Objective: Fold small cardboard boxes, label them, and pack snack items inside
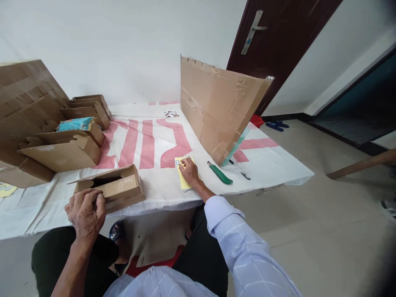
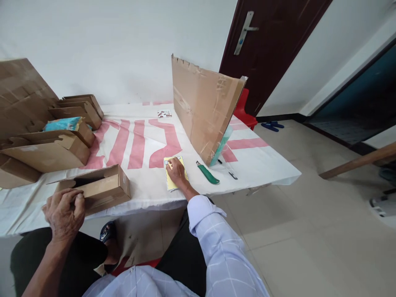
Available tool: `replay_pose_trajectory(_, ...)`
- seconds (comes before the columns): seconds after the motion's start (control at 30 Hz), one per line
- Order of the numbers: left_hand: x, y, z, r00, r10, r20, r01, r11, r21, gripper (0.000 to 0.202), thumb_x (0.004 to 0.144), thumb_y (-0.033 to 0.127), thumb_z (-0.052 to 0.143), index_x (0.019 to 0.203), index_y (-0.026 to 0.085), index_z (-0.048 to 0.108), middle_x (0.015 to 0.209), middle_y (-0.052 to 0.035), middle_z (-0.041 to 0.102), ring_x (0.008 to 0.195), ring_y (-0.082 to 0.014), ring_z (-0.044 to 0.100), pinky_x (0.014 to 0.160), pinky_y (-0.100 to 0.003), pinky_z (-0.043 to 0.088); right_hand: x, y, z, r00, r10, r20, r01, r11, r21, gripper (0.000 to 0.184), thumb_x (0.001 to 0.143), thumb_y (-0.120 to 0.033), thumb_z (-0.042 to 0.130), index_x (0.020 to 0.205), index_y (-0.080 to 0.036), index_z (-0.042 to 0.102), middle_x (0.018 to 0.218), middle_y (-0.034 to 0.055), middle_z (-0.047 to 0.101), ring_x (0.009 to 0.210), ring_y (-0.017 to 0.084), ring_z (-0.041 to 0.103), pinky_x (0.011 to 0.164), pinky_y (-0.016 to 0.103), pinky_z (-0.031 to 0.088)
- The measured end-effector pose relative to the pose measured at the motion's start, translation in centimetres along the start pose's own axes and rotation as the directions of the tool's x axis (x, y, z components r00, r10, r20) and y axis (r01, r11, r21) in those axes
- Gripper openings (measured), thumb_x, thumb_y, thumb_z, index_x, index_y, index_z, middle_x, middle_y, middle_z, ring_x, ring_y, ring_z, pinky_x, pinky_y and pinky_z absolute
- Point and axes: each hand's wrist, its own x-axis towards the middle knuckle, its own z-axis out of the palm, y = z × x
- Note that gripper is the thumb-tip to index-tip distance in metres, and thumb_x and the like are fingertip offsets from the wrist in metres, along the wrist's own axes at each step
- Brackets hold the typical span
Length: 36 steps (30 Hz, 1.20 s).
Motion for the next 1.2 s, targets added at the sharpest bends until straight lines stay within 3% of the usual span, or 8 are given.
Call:
replay_pose_trajectory(0.17,1.3,-0.7,-1.4,0.995,0.029,0.092,-0.027,0.999,-0.022,0.019,0.103,0.038,0.062,0.098,0.024,0.073,0.114,-0.0136,0.075,0.110,-0.0346,0.066,0.099,-0.053,0.047,-4.5,-3.0,1.0,0.976,-0.201,0.081,0.186,0.968,0.167,0.015,0.096,-0.028,0.067,0.109,-0.022,0.070,0.107,0.0065,0.071,0.091,0.020,0.067,0.086,0.033,0.056)
replay_pose_trajectory(0.27,2.6,-2.2,-1.9,0.993,-0.004,0.122,0.007,1.000,-0.028,0.024,0.101,0.045,0.063,0.099,0.024,0.075,0.118,-0.0137,0.074,0.117,-0.0359,0.065,0.107,-0.055,0.047,-6.2,-4.5,2.3,0.933,-0.323,0.158,0.249,0.898,0.364,0.050,0.090,-0.038,0.081,0.136,-0.023,0.066,0.128,0.0108,0.071,0.105,0.024,0.071,0.095,0.039,0.059)
replay_pose_trajectory(0.43,4.0,-4.8,-2.1,0.964,-0.129,0.231,0.177,0.964,-0.198,0.035,0.095,0.053,0.064,0.106,0.022,0.076,0.119,-0.0133,0.074,0.117,-0.0328,0.067,0.108,-0.050,0.053,-5.7,-6.5,4.6,0.900,-0.337,0.275,0.153,0.837,0.526,0.105,0.078,-0.050,0.095,0.167,-0.028,0.042,0.164,0.0192,0.053,0.145,0.035,0.059,0.117,0.054,0.053)
replay_pose_trajectory(0.57,4.2,-5.4,-2.5,0.921,-0.229,0.316,0.329,0.890,-0.315,0.044,0.087,0.058,0.071,0.110,0.021,0.074,0.127,-0.0141,0.072,0.120,-0.0327,0.068,0.092,-0.044,0.060,-5.1,-8.5,6.5,0.875,-0.340,0.344,0.074,0.797,0.599,0.123,0.072,-0.050,0.099,0.172,-0.029,0.032,0.174,0.0217,0.041,0.159,0.040,0.046,0.125,0.061,0.044)
replay_pose_trajectory(0.67,4.1,-5.1,-3.1,0.899,-0.212,0.383,0.367,0.844,-0.392,0.043,0.084,0.057,0.076,0.108,0.021,0.073,0.130,-0.0137,0.072,0.120,-0.0319,0.069,0.085,-0.040,0.061,-5.7,-10.0,7.3,0.880,-0.330,0.342,0.044,0.773,0.632,0.120,0.073,-0.046,0.098,0.172,-0.028,0.033,0.172,0.0208,0.044,0.155,0.038,0.050,0.122,0.059,0.048)
replay_pose_trajectory(0.83,4.0,-4.7,-3.8,0.872,-0.193,0.449,0.421,0.763,-0.490,0.043,0.081,0.054,0.082,0.107,0.022,0.073,0.128,-0.0113,0.074,0.117,-0.0306,0.071,0.088,-0.042,0.063,-7.2,-11.3,6.8,0.924,-0.256,0.283,0.019,0.771,0.637,0.095,0.082,-0.038,0.089,0.165,-0.028,0.043,0.156,0.0155,0.060,0.137,0.033,0.063,0.108,0.049,0.059)
replay_pose_trajectory(1.03,3.4,-4.8,-3.7,0.841,-0.253,0.478,0.498,0.706,-0.503,0.049,0.074,0.051,0.086,0.111,0.021,0.074,0.126,-0.0108,0.076,0.111,-0.0312,0.074,0.095,-0.049,0.063,-7.4,-12.7,3.6,0.943,-0.287,0.171,0.128,0.784,0.607,0.075,0.087,-0.037,0.082,0.156,-0.030,0.053,0.150,0.0131,0.064,0.132,0.032,0.065,0.099,0.046,0.061)
replay_pose_trajectory(1.2,2.8,-3.9,-5.3,0.881,-0.222,0.418,0.448,0.678,-0.583,0.038,0.081,0.046,0.084,0.109,0.022,0.076,0.127,-0.0120,0.077,0.126,-0.0340,0.070,0.110,-0.055,0.057,-7.0,-14.9,0.7,0.926,-0.373,0.050,0.286,0.783,0.552,0.058,0.090,-0.034,0.080,0.146,-0.031,0.062,0.145,0.0110,0.066,0.132,0.031,0.064,0.099,0.046,0.061)
